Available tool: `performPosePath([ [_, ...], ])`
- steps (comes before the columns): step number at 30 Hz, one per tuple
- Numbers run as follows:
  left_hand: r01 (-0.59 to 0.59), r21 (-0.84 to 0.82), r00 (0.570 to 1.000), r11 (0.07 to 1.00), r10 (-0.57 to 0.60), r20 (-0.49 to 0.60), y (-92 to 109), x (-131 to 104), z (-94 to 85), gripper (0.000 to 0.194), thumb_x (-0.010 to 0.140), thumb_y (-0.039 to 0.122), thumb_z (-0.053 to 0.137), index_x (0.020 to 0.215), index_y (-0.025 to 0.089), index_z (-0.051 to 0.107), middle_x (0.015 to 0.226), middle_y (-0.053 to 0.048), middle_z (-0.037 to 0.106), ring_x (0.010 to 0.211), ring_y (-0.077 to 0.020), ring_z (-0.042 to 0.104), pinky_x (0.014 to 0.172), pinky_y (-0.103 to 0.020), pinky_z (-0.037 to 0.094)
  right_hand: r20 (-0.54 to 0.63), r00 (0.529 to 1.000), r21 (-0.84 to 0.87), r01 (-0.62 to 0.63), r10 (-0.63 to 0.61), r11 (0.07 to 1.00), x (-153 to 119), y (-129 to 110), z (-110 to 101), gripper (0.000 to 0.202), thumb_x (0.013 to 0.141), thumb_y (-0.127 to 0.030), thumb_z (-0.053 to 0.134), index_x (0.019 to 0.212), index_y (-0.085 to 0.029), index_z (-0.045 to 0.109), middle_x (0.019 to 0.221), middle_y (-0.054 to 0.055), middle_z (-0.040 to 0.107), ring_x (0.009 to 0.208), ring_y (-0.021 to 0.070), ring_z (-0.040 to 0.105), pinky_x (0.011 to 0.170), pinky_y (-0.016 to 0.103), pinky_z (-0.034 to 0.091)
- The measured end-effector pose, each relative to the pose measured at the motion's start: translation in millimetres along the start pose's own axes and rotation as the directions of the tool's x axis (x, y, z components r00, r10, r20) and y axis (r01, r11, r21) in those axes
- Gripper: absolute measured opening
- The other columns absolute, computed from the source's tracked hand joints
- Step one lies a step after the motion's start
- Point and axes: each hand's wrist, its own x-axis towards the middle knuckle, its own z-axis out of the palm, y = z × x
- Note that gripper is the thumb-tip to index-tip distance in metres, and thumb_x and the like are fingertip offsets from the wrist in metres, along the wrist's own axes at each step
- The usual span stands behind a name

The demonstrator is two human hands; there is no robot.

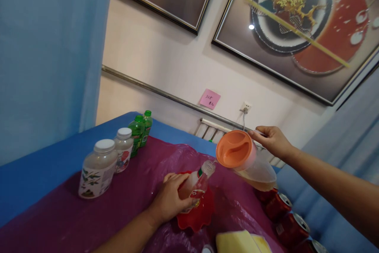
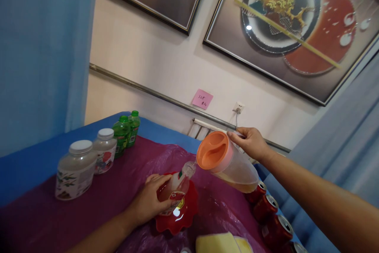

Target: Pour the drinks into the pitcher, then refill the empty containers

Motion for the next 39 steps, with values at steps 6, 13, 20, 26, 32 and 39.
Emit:
performPosePath([
  [6,0.014,-0.005,1.000,1.000,-0.014,-0.001,1.4,-0.3,-1.4,0.069,0.064,0.048,0.088,0.124,0.021,0.068,0.123,-0.009,0.074,0.117,-0.0352,0.062,0.113,-0.055,0.033,0.003,1.000,0.003,-0.006,0.006,1.000,-0.8,-3.1,-1.0,0.062,0.075,-0.073,0.064,0.054,-0.026,0.029,0.054,-0.007,0.023,0.051,0.0087,0.023,0.047,0.026,0.018],
  [13,0.007,-0.010,1.000,1.000,-0.007,-0.004,1.6,0.0,-0.5,0.069,0.064,0.050,0.088,0.124,0.023,0.068,0.123,-0.008,0.074,0.117,-0.0345,0.062,0.113,-0.053,0.034,-0.003,1.000,-0.014,0.013,-0.013,1.000,-1.1,-1.5,-0.8,0.063,0.077,-0.074,0.061,0.053,-0.025,0.030,0.053,-0.007,0.023,0.050,0.0087,0.023,0.047,0.025,0.018],
  [20,0.009,-0.006,1.000,1.000,-0.009,-0.004,3.9,0.7,-0.9,0.066,0.063,0.047,0.088,0.123,0.025,0.069,0.122,-0.007,0.075,0.115,-0.0337,0.063,0.113,-0.053,0.034,0.001,1.000,-0.001,0.006,-0.006,1.000,-0.7,-1.3,0.0,0.064,0.075,-0.076,0.063,0.054,-0.026,0.030,0.053,-0.007,0.024,0.050,0.0087,0.024,0.047,0.025,0.019],
  [26,-0.005,-0.012,1.000,1.000,0.005,0.003,6.4,-0.6,-2.7,0.065,0.064,0.050,0.088,0.121,0.025,0.069,0.122,-0.007,0.075,0.116,-0.0335,0.063,0.113,-0.053,0.034,-0.006,1.000,0.001,0.008,-0.008,1.000,-0.7,-3.0,0.5,0.065,0.073,-0.077,0.063,0.053,-0.026,0.029,0.053,-0.007,0.023,0.051,0.0086,0.023,0.047,0.025,0.018],
  [32,-0.001,-0.010,1.000,1.000,0.001,-0.011,5.9,-1.2,-3.3,0.066,0.063,0.051,0.088,0.121,0.025,0.069,0.122,-0.007,0.075,0.117,-0.0347,0.063,0.112,-0.054,0.035,-0.014,1.000,0.016,0.026,-0.026,1.000,-1.1,-1.4,1.9,0.067,0.073,-0.080,0.062,0.053,-0.025,0.030,0.052,-0.007,0.024,0.050,0.0085,0.023,0.045,0.025,0.019],
  [39,-0.006,-0.010,1.000,1.000,0.006,-0.013,6.5,-0.9,-3.3,0.066,0.063,0.051,0.088,0.121,0.024,0.070,0.121,-0.007,0.075,0.115,-0.0337,0.064,0.113,-0.054,0.034,-0.019,0.999,-0.004,0.031,-0.031,1.000,-1.5,-2.5,0.7,0.066,0.074,-0.078,0.062,0.052,-0.025,0.030,0.052,-0.007,0.024,0.049,0.0084,0.023,0.045,0.025,0.019],
])
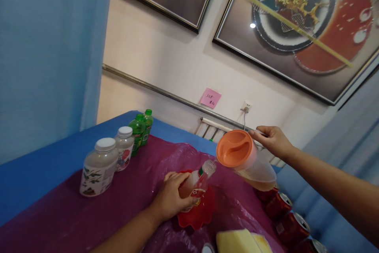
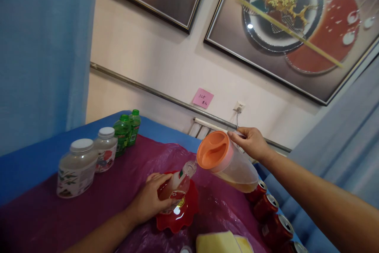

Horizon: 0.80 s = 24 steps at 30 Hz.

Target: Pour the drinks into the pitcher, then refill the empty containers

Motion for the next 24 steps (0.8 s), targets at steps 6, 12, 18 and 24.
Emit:
performPosePath([
  [6,0.001,-0.001,1.000,1.000,-0.001,0.008,1.8,-1.0,-2.0,0.066,0.064,0.049,0.088,0.121,0.023,0.069,0.121,-0.008,0.075,0.115,-0.0333,0.064,0.112,-0.052,0.035,0.009,1.000,0.008,-0.004,0.004,1.000,-0.5,-0.7,0.3,0.066,0.074,-0.078,0.062,0.053,-0.025,0.030,0.051,-0.007,0.024,0.049,0.0084,0.023,0.045,0.025,0.019],
  [12,0.027,-0.007,1.000,1.000,-0.027,0.011,3.6,-1.1,-2.4,0.068,0.063,0.050,0.088,0.122,0.023,0.070,0.123,-0.009,0.074,0.118,-0.0350,0.062,0.113,-0.054,0.033,0.008,1.000,0.000,0.002,-0.002,1.000,-1.3,-0.8,-0.3,0.066,0.074,-0.079,0.062,0.053,-0.025,0.030,0.051,-0.007,0.025,0.049,0.0084,0.023,0.046,0.025,0.019],
  [18,-0.005,-0.008,1.000,1.000,0.005,-0.014,-0.8,-0.5,0.4,0.067,0.062,0.053,0.088,0.120,0.025,0.071,0.119,-0.008,0.076,0.113,-0.0341,0.065,0.111,-0.053,0.036,0.010,1.000,-0.002,-0.001,0.001,1.000,-1.6,-1.6,0.0,0.066,0.074,-0.079,0.062,0.052,-0.025,0.031,0.051,-0.007,0.025,0.048,0.0083,0.023,0.045,0.025,0.019],
  [24,-0.022,0.002,0.999,1.000,0.022,-0.027,-2.3,0.4,2.1,0.066,0.062,0.053,0.087,0.120,0.025,0.071,0.116,-0.007,0.076,0.109,-0.0331,0.066,0.109,-0.052,0.039,0.009,1.000,-0.002,0.004,-0.004,1.000,-1.5,-2.3,-0.1,0.068,0.073,-0.081,0.062,0.052,-0.025,0.030,0.050,-0.006,0.025,0.048,0.0081,0.024,0.044,0.025,0.020],
])
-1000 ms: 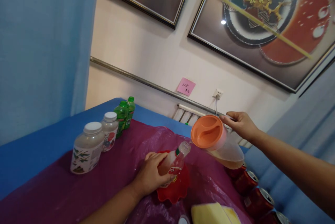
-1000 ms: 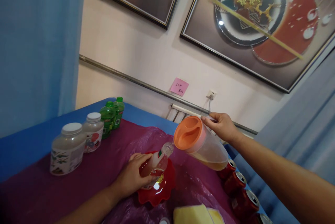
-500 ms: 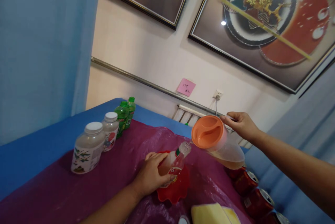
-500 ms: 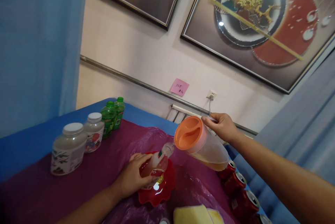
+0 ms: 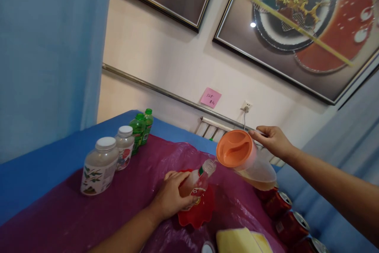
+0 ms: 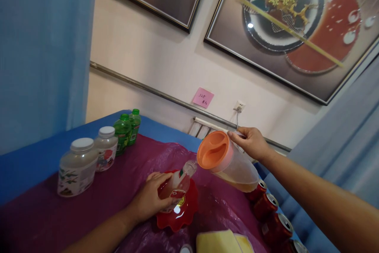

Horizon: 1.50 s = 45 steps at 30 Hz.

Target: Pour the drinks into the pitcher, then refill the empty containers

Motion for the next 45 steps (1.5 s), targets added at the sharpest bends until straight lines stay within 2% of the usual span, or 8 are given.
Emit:
performPosePath([
  [22,0.006,-0.008,1.000,1.000,-0.006,0.012,3.1,-0.3,-1.4,0.063,0.063,0.051,0.087,0.118,0.025,0.071,0.116,-0.006,0.076,0.109,-0.0322,0.065,0.109,-0.051,0.037,0.012,0.999,-0.001,-0.043,0.043,0.999,-0.4,3.1,0.3,0.066,0.073,-0.078,0.063,0.053,-0.025,0.030,0.051,-0.007,0.025,0.049,0.0083,0.024,0.046,0.026,0.019],
  [36,0.008,-0.024,0.999,1.000,-0.007,0.037,3.6,-0.4,-1.8,0.062,0.065,0.045,0.088,0.119,0.023,0.069,0.118,-0.006,0.075,0.110,-0.0308,0.064,0.110,-0.049,0.035,0.027,0.999,-0.026,-0.016,0.017,1.000,-0.1,4.4,-0.1,0.062,0.078,-0.076,0.058,0.054,-0.025,0.030,0.053,-0.007,0.024,0.050,0.0087,0.024,0.047,0.026,0.018],
  [45,0.013,-0.026,0.999,1.000,-0.011,0.044,2.4,-1.0,-1.7,0.063,0.066,0.047,0.088,0.121,0.024,0.068,0.120,-0.005,0.074,0.113,-0.0313,0.063,0.110,-0.049,0.034,0.029,0.999,-0.023,-0.039,0.040,0.999,-1.0,4.4,0.8,0.061,0.076,-0.072,0.062,0.055,-0.025,0.029,0.055,-0.007,0.023,0.051,0.0087,0.023,0.049,0.027,0.017],
])
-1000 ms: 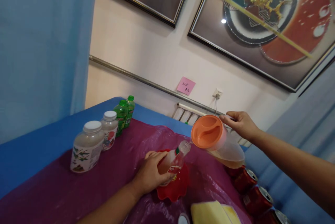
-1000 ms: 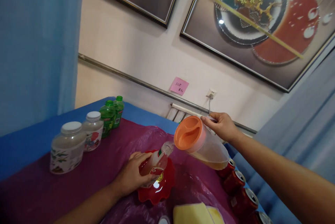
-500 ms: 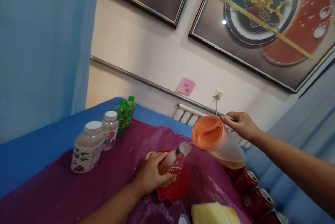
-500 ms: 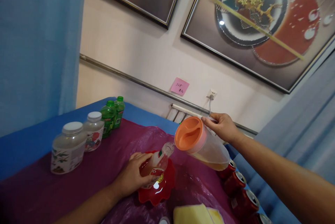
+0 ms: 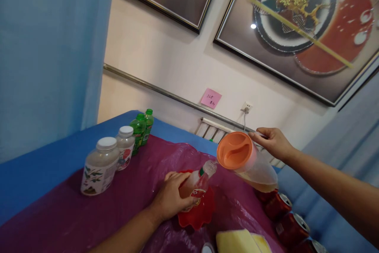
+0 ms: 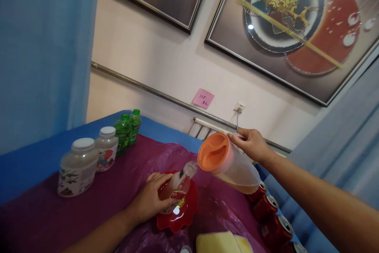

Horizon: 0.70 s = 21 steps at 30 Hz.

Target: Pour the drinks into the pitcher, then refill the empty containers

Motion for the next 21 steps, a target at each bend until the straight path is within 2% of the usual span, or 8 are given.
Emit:
performPosePath([
  [10,0.011,-0.009,1.000,1.000,-0.011,0.010,2.0,-0.6,-1.4,0.061,0.065,0.042,0.089,0.119,0.024,0.068,0.120,-0.006,0.074,0.113,-0.0315,0.062,0.111,-0.049,0.032,0.003,1.000,0.010,0.000,-0.001,1.000,-0.2,-0.5,0.1,0.062,0.076,-0.074,0.060,0.055,-0.026,0.029,0.054,-0.007,0.024,0.050,0.0085,0.022,0.048,0.027,0.017],
  [21,0.008,0.004,1.000,1.000,-0.008,-0.007,2.1,-0.6,-0.9,0.062,0.064,0.045,0.089,0.119,0.024,0.069,0.119,-0.006,0.075,0.112,-0.0312,0.063,0.109,-0.048,0.034,0.008,1.000,0.012,0.013,-0.013,1.000,-1.3,0.7,2.4,0.061,0.078,-0.073,0.060,0.055,-0.025,0.031,0.052,-0.007,0.026,0.050,0.0084,0.024,0.048,0.027,0.018],
])
